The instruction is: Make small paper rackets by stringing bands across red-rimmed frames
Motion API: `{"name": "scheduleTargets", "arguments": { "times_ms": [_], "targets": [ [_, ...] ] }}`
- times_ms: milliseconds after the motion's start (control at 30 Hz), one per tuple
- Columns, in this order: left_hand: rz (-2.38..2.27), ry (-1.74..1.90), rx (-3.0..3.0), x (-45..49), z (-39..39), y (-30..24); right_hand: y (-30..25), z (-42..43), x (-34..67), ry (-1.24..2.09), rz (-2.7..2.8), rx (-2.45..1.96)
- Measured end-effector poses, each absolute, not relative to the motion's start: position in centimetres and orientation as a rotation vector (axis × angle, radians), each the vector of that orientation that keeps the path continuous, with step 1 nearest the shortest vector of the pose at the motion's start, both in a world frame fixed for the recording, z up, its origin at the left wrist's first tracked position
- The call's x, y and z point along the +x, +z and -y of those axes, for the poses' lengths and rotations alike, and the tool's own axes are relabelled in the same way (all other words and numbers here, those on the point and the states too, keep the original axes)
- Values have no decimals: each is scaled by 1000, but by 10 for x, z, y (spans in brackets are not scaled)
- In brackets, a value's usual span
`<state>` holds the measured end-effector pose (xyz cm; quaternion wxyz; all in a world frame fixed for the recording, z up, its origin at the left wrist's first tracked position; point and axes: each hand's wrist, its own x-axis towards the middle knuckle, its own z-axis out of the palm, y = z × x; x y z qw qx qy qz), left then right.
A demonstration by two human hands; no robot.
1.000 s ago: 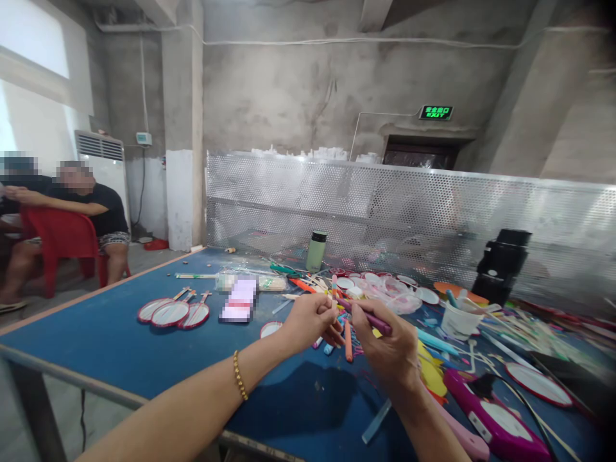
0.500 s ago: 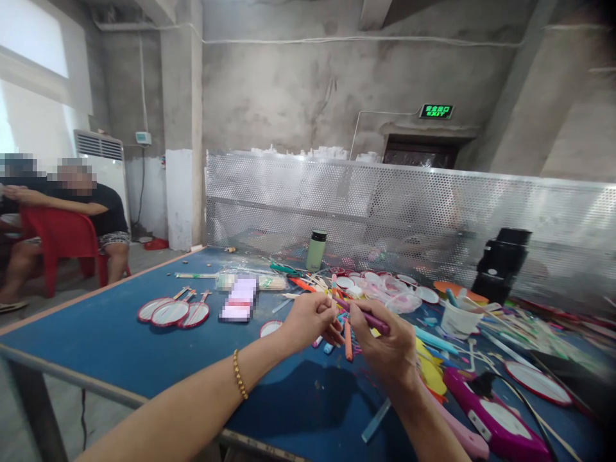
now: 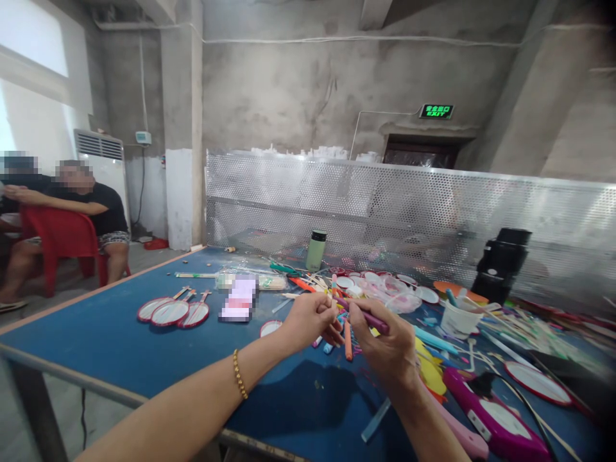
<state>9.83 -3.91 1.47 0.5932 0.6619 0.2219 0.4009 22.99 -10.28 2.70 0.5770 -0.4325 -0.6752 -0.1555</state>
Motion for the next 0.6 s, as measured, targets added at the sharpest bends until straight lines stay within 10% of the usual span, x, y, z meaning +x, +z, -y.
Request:
{"name": "scheduleTargets", "arguments": {
  "times_ms": [600],
  "targets": [
    [-506, 943, 1557, 98, 35, 13, 23, 101, 231, -324, 1583, -1029]
  ]
}}
